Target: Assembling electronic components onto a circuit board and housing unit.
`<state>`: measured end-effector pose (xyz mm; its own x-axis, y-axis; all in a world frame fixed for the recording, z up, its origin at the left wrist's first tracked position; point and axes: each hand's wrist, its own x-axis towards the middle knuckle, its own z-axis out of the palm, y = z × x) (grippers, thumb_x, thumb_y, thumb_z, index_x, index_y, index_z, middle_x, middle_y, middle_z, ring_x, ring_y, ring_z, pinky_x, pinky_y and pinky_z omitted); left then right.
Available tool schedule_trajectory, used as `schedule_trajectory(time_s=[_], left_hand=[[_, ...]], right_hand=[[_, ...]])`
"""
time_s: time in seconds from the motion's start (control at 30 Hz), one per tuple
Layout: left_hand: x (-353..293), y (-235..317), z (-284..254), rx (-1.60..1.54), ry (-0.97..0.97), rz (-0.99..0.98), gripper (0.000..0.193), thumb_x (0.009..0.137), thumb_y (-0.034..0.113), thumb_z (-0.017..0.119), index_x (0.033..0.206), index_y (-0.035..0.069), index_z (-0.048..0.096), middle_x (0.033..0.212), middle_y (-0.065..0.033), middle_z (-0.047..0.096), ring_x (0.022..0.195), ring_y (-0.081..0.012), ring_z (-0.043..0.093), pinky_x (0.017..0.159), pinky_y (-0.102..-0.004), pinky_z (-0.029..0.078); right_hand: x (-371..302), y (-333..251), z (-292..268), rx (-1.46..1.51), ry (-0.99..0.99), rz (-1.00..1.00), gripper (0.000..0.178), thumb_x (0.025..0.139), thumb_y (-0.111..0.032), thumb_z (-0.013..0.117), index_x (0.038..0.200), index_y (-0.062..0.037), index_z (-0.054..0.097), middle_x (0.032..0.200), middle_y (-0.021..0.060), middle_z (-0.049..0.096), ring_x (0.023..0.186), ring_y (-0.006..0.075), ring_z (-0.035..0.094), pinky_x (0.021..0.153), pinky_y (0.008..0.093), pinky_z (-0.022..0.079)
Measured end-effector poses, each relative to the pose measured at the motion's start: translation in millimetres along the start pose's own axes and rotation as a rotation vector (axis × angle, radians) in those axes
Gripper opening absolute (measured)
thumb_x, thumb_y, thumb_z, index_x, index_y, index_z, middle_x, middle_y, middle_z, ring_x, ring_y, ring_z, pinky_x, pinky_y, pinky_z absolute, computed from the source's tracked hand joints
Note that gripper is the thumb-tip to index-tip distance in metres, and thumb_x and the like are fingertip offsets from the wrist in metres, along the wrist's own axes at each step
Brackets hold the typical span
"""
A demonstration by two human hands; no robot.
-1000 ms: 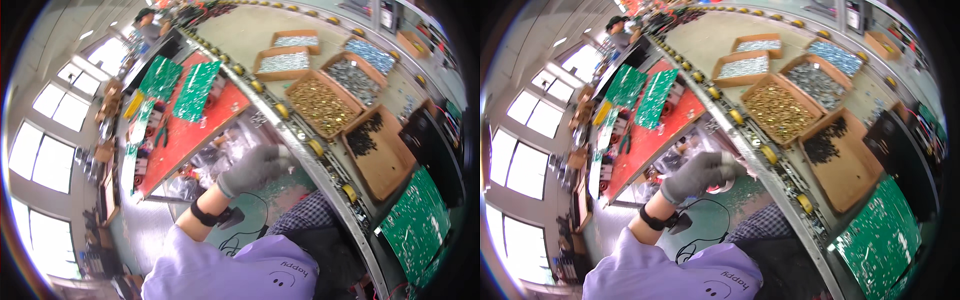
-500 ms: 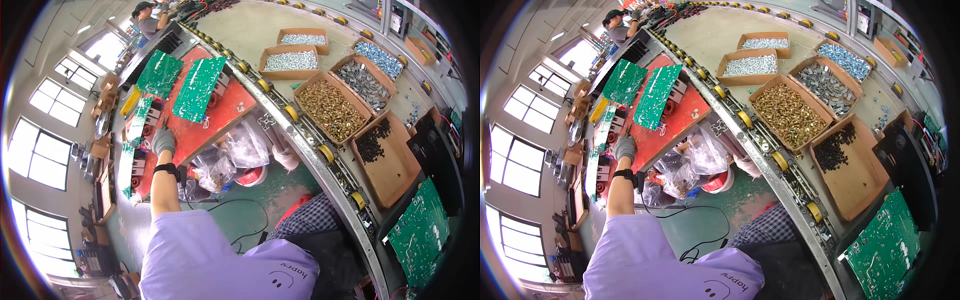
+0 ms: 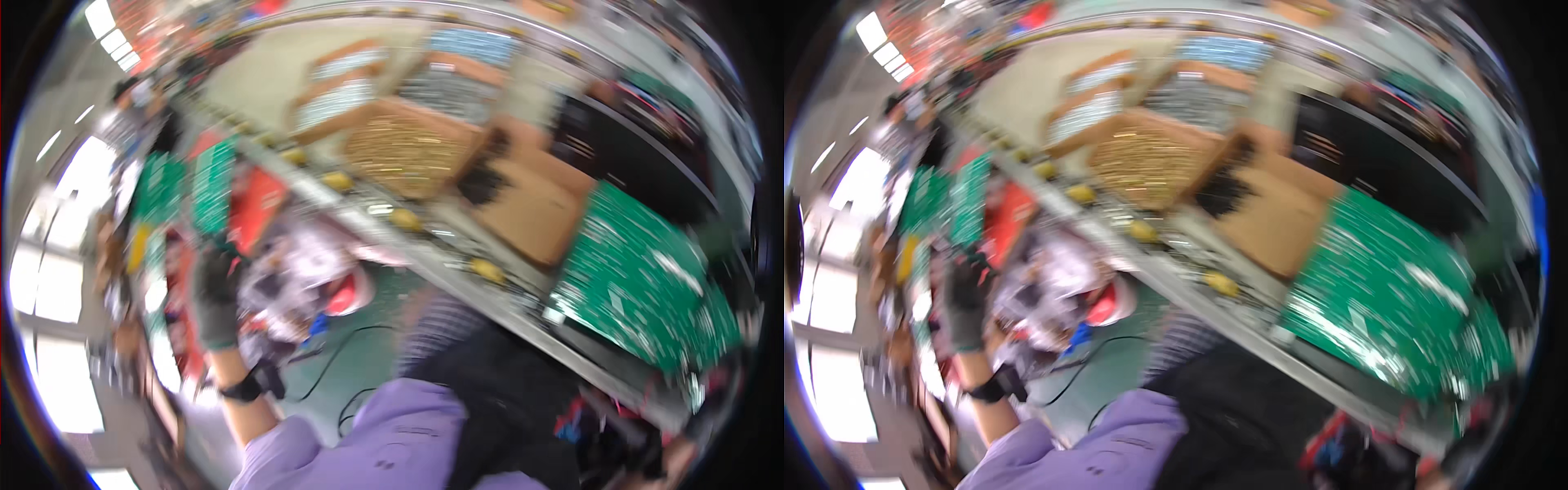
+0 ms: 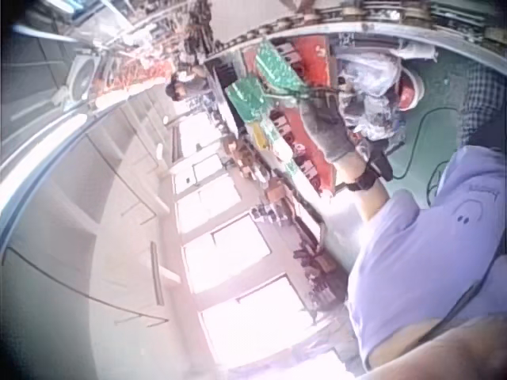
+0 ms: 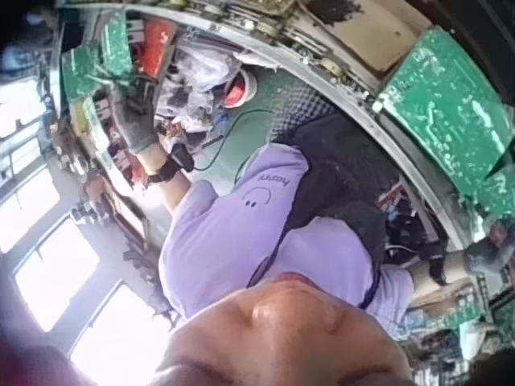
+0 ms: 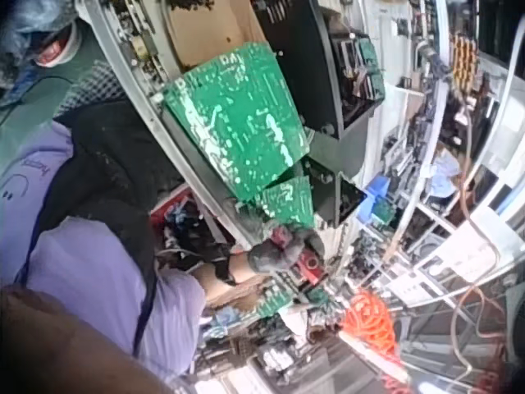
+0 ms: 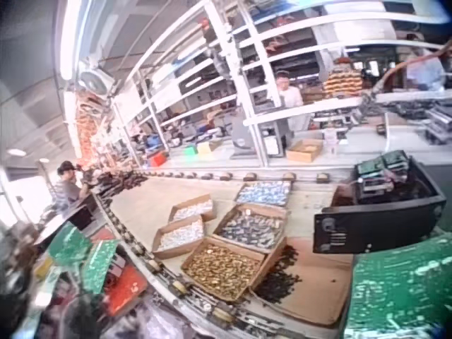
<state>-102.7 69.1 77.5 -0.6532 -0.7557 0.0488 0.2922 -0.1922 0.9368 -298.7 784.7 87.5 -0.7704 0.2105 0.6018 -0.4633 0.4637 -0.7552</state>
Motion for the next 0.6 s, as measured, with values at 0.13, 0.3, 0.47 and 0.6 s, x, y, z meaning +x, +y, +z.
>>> schedule_trajectory(time_s=[0.13, 0.3, 0.47, 0.6], left_hand=[[-2.4, -17.0, 120.2, -0.356, -0.868, -0.145, 0.052, 0.096, 0.026, 0.055, 0.138, -0.003, 0.047, 0.139, -0.0196, 0.052, 0.131, -0.0307, 0.047, 0.115, -0.0551, 0.029], [-78.6, -30.7, 251.8, -0.119, -0.971, -0.420, 0.056, 0.090, 0.032, 0.064, 0.129, -0.005, 0.048, 0.112, -0.0176, 0.060, 0.102, -0.0245, 0.057, 0.082, -0.0324, 0.045], [-157.8, -66.9, 345.7, 0.272, -1.889, -0.176, 0.046, 0.068, 0.007, 0.076, 0.113, 0.008, 0.068, 0.102, -0.0142, 0.067, 0.098, -0.0307, 0.064, 0.079, -0.0377, 0.052], [-215.9, -109.1, 373.6, 0.882, -1.791, 0.456, 0.035, 0.070, 0.013, 0.073, 0.104, 0.008, 0.065, 0.115, -0.0141, 0.058, 0.096, -0.0335, 0.061, 0.080, -0.0443, 0.052]], right_hand=[[-7.9, -27.5, -2.5, 0.063, -0.079, 0.079, 0.035, 0.092, -0.020, 0.059, 0.120, 0.0012, 0.058, 0.104, 0.0149, 0.063, 0.094, 0.0240, 0.061, 0.083, 0.0368, 0.052], [8.0, -42.3, -0.3, 0.492, -0.114, 0.222, 0.043, 0.080, -0.016, 0.071, 0.117, -0.0009, 0.055, 0.088, 0.0108, 0.060, 0.081, 0.0206, 0.060, 0.068, 0.0351, 0.053], [22.3, -36.0, 1.8, 0.485, -0.248, 0.088, 0.044, 0.078, -0.021, 0.071, 0.114, -0.0043, 0.053, 0.085, 0.0059, 0.053, 0.074, 0.0182, 0.053, 0.068, 0.0343, 0.048], [20.0, -33.2, -1.2, 0.426, -0.238, 0.076, 0.044, 0.078, -0.021, 0.072, 0.114, -0.0038, 0.053, 0.084, 0.0065, 0.053, 0.072, 0.0180, 0.053, 0.068, 0.0346, 0.048]])
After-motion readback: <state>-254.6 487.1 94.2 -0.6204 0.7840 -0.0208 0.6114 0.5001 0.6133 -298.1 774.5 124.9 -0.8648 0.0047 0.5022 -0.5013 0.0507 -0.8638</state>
